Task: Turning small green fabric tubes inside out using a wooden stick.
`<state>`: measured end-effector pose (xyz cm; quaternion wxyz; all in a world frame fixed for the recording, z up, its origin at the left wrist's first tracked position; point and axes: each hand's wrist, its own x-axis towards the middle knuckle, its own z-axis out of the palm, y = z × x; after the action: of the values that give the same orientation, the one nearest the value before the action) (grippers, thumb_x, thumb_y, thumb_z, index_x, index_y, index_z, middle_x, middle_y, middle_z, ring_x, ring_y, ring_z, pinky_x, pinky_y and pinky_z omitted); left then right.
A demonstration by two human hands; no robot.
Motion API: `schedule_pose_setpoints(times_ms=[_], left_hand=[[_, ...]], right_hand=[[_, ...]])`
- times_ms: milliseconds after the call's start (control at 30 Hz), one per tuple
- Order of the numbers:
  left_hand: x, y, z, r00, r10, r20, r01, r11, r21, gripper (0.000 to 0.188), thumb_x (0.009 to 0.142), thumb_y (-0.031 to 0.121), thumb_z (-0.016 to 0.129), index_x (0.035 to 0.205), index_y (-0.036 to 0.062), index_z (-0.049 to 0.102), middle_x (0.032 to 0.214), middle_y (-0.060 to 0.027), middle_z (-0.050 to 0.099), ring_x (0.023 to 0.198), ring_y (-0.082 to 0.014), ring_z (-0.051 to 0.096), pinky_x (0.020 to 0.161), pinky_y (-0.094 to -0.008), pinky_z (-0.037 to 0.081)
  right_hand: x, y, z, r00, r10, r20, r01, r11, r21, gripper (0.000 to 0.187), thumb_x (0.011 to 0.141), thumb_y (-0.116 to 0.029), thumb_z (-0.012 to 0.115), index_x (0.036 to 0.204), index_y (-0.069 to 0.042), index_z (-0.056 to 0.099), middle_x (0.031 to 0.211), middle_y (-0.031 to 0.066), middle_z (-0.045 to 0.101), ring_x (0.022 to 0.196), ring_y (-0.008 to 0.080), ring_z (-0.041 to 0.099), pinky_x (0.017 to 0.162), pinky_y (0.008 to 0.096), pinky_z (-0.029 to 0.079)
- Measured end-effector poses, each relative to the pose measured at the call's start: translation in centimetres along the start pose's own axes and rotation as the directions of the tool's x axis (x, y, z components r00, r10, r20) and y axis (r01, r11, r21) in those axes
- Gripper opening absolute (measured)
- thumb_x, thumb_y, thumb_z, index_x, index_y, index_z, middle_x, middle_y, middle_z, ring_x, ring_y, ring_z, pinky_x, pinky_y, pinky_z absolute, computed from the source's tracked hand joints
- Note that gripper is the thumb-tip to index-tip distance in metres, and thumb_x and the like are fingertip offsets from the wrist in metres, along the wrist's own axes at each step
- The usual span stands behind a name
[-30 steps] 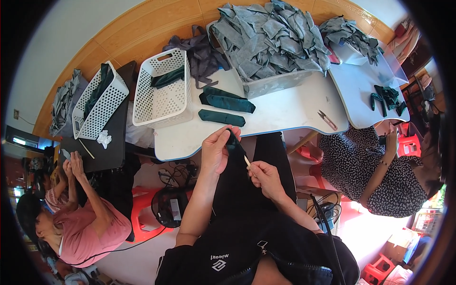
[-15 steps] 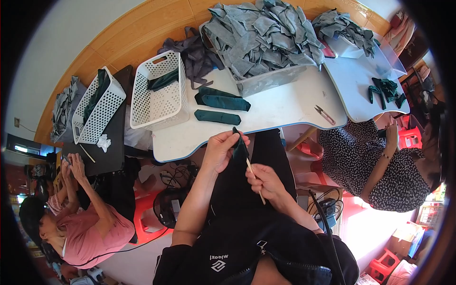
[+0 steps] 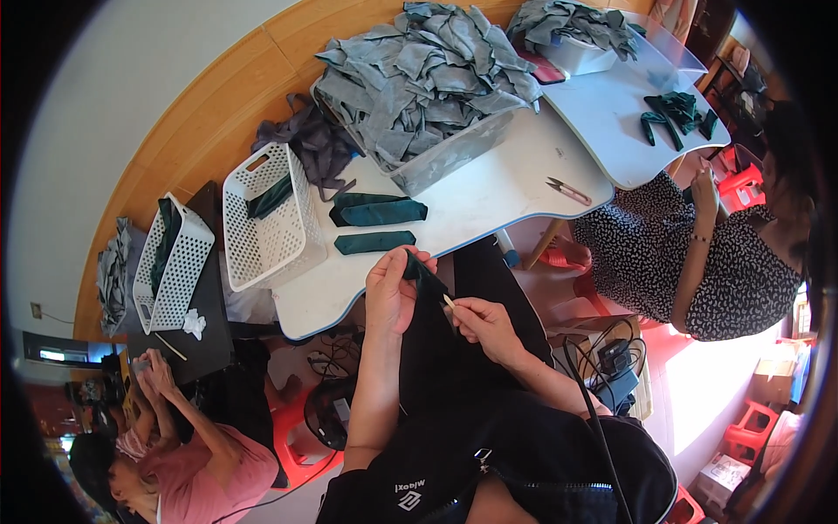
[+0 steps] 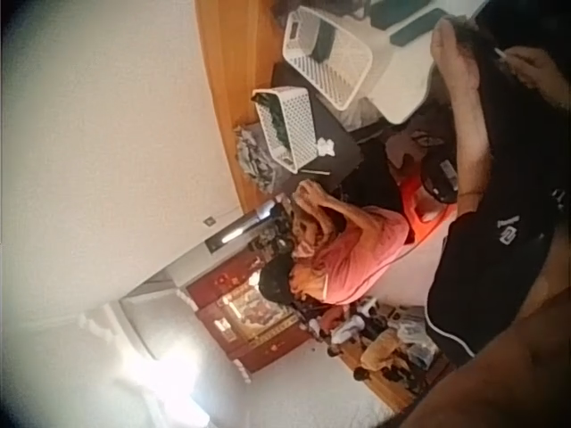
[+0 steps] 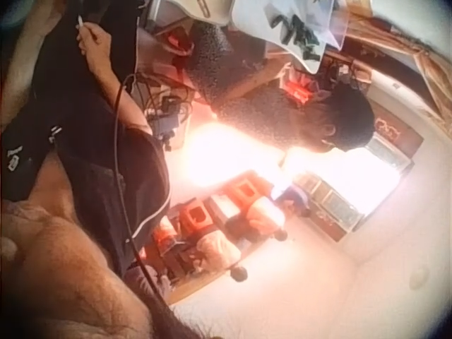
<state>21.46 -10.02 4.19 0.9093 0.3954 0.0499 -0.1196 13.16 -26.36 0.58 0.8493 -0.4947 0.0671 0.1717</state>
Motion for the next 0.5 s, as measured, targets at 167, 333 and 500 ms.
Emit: schedule_pose_setpoints(times_ms=[167, 333, 500], left_hand=[[-0.3, -0.8, 0.1, 1.000, -0.001, -0.012, 0.002, 0.992, 0.130, 0.021, 0.095, 0.015, 0.056, 0.100, -0.0042, 0.061, 0.089, -0.0137, 0.066, 0.082, -0.0230, 0.067, 0.079, -0.0346, 0.056], [0.1, -1.0, 0.0, 0.998, -0.069, -0.010, 0.069, 0.966, 0.249, 0.018, 0.093, 0.012, 0.058, 0.100, -0.0048, 0.062, 0.087, -0.0133, 0.066, 0.083, -0.0217, 0.066, 0.078, -0.0325, 0.055], [2.6, -2.6, 1.6, 0.988, -0.134, 0.077, 0.115, 0.970, 0.216, 0.022, 0.096, 0.014, 0.054, 0.108, -0.0034, 0.059, 0.097, -0.0144, 0.066, 0.087, -0.0219, 0.066, 0.080, -0.0332, 0.053]], right_hand=[[-0.6, 0.4, -0.3, 0.998, -0.066, -0.005, 0.065, 0.991, -0.119, 0.022, 0.096, -0.019, 0.055, 0.103, 0.000, 0.064, 0.072, -0.0029, 0.051, 0.052, 0.0008, 0.036, 0.044, 0.0169, 0.027], [-0.4, 0.5, -0.9, 0.921, 0.279, 0.272, -0.380, 0.797, 0.470, 0.021, 0.096, -0.019, 0.054, 0.100, 0.000, 0.061, 0.072, -0.0026, 0.049, 0.049, 0.0011, 0.032, 0.041, 0.0175, 0.024], [0.4, -0.5, -1.4, 0.991, 0.123, 0.049, -0.132, 0.886, 0.445, 0.021, 0.096, -0.020, 0.054, 0.102, 0.000, 0.060, 0.074, -0.0023, 0.050, 0.049, 0.0014, 0.032, 0.041, 0.0168, 0.024]])
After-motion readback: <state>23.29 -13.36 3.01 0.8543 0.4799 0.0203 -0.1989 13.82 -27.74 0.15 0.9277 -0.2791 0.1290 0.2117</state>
